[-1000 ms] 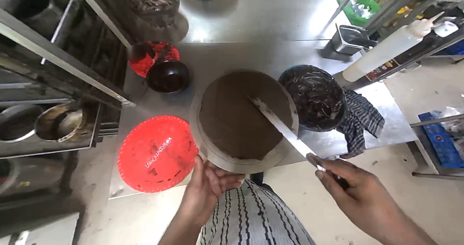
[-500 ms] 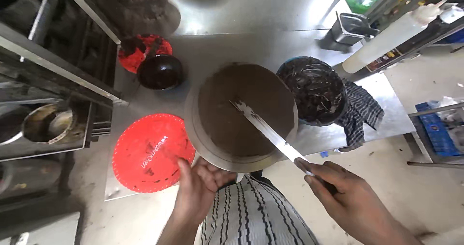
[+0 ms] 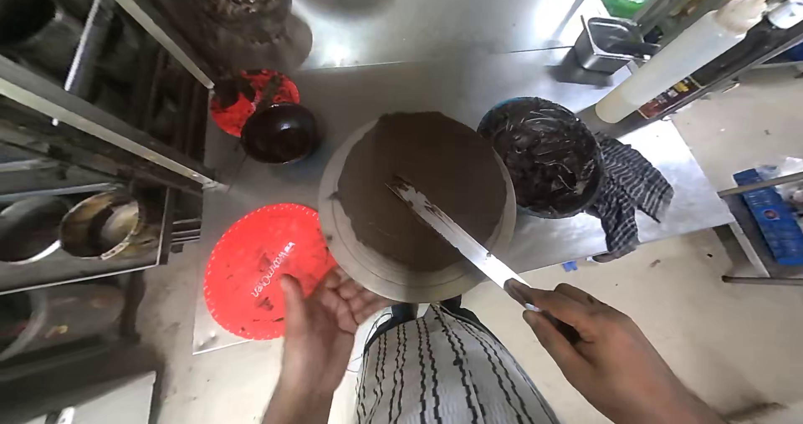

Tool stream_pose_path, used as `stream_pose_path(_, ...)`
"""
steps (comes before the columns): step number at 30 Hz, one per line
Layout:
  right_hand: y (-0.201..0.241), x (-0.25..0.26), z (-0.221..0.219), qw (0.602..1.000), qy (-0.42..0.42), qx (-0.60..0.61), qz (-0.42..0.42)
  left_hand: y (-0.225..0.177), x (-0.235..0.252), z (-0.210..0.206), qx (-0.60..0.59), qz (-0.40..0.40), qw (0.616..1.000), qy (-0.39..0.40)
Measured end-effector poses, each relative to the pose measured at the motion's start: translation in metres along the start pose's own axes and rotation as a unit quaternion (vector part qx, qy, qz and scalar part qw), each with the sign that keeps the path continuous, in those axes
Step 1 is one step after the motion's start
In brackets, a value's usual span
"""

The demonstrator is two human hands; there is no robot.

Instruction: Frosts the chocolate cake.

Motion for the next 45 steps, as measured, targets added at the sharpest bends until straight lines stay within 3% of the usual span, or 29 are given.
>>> stream_pose_path(3,0.001,0.002,0.002,1.0,-0.002,-0.01,0.007,0.018,-0.008,-0.012,0.044,0.077,0.989,0.119)
stream_pose_path(4,0.001,0.003,0.003,1.0,-0.002,-0.011,0.009,0.015,-0.006,-0.011,0.043,0.072,0.99,0.11)
stream_pose_path(8,0.0,0.003,0.002,1.0,0.007,0.001,0.004,-0.022,0.015,0.016,0.006,-0.017,0.998,-0.066)
stream_pose_path(10,0.002,0.003,0.002,1.0,0.004,0.004,0.007,-0.018,0.008,0.009,0.018,0.014,0.999,-0.037)
stream_pose_path(14,0.013,0.003,-0.002,1.0,0.022,0.005,0.013,0.01,-0.008,-0.005,0.05,0.094,0.988,0.111)
stream_pose_path(18,0.04,0.002,-0.018,0.994,0.085,0.064,0.022,-0.006,0.001,0.008,-0.014,0.035,0.999,0.002)
stream_pose_path(20,0.042,0.005,-0.022,0.989,0.102,0.103,0.027,-0.015,0.004,0.01,-0.038,0.036,0.999,-0.01)
stream_pose_path(26,-0.032,0.044,0.031,0.997,-0.036,0.056,-0.039,-0.007,0.003,0.003,-0.066,0.045,0.997,0.009)
stream_pose_path(29,-0.049,0.051,0.036,0.997,-0.037,0.013,-0.063,0.0,0.001,-0.003,-0.078,0.042,0.996,0.02)
stream_pose_path(35,0.009,0.029,0.0,0.998,0.046,0.008,0.034,0.003,-0.001,-0.007,-0.061,0.03,0.998,0.02)
stream_pose_path(39,0.034,0.011,-0.012,0.984,0.115,0.122,0.067,0.001,0.002,-0.006,-0.062,0.018,0.998,0.009)
stream_pose_path(42,-0.018,0.014,0.015,0.982,0.026,0.186,0.015,0.003,0.005,0.0,-0.062,0.0,0.998,-0.009)
stream_pose_path(45,-0.114,0.025,0.047,0.983,-0.124,0.112,-0.071,0.008,0.008,0.005,-0.074,-0.029,0.997,-0.027)
Point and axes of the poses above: each hand's wrist, its own x-axis towards the middle knuckle, its own z-axis out of the back of the hand, y = z × x, the point moved 7 cm from there along x, towards the middle knuckle, and after that the axes turned 4 degrees about x, right-handed, at the moved point
